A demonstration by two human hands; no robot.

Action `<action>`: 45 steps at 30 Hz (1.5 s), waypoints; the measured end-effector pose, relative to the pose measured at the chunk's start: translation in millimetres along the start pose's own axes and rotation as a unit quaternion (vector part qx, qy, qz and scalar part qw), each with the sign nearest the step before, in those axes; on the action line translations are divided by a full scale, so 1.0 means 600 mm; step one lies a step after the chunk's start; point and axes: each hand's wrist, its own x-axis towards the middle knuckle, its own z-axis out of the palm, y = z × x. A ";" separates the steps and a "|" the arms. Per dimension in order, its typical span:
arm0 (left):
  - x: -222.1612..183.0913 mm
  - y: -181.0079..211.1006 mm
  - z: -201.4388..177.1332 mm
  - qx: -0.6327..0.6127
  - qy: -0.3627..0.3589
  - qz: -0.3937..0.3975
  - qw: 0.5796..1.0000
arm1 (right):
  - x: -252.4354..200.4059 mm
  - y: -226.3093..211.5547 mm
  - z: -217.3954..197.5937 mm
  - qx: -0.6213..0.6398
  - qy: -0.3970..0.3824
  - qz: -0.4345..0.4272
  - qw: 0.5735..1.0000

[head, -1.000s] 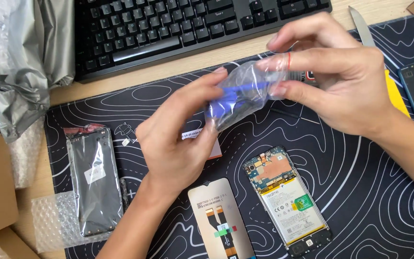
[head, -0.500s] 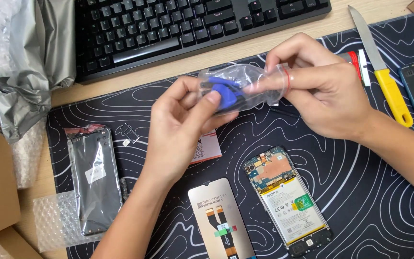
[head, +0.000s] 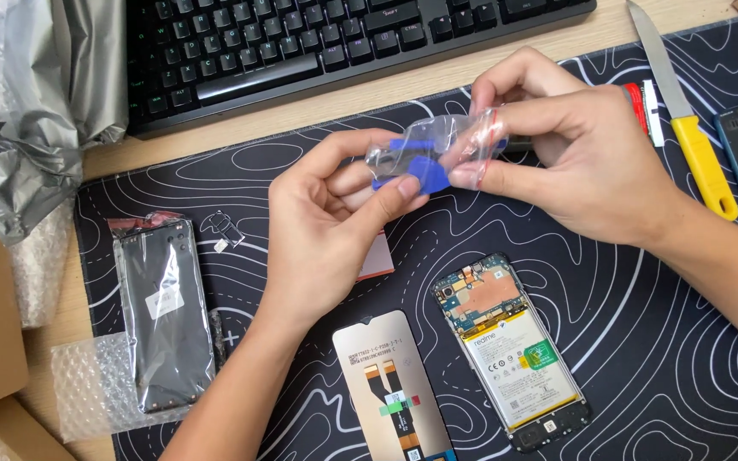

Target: Unboxing a replacement screen and disassembling a mobile phone for repair at a workstation.

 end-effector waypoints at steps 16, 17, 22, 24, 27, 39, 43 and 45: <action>-0.011 -0.007 0.010 0.068 0.014 0.040 0.997 | -0.010 -0.032 0.000 -0.196 0.008 -0.097 0.976; -0.010 -0.008 0.008 0.068 0.015 0.040 0.997 | -0.009 -0.034 0.000 -0.196 0.007 -0.097 0.976; -0.007 -0.016 0.005 0.058 0.005 0.026 0.998 | -0.009 -0.036 0.006 -0.176 -0.014 -0.086 0.981; -0.006 -0.017 0.005 0.062 -0.007 0.025 0.998 | -0.012 -0.033 0.007 -0.187 -0.009 -0.090 0.978; -0.001 -0.019 0.006 0.081 -0.018 0.021 0.996 | -0.011 -0.041 -0.001 -0.195 0.004 -0.073 0.978; -0.007 -0.003 0.020 0.199 -0.135 0.092 0.966 | 0.004 -0.146 -0.001 0.041 0.004 0.051 0.998; -0.002 -0.004 -0.002 0.154 -0.152 0.117 0.969 | -0.018 -0.095 -0.029 -0.004 0.052 -0.028 0.998; 0.004 0.010 -0.016 0.128 -0.146 0.100 0.976 | -0.024 -0.095 -0.041 -0.045 0.036 -0.015 0.998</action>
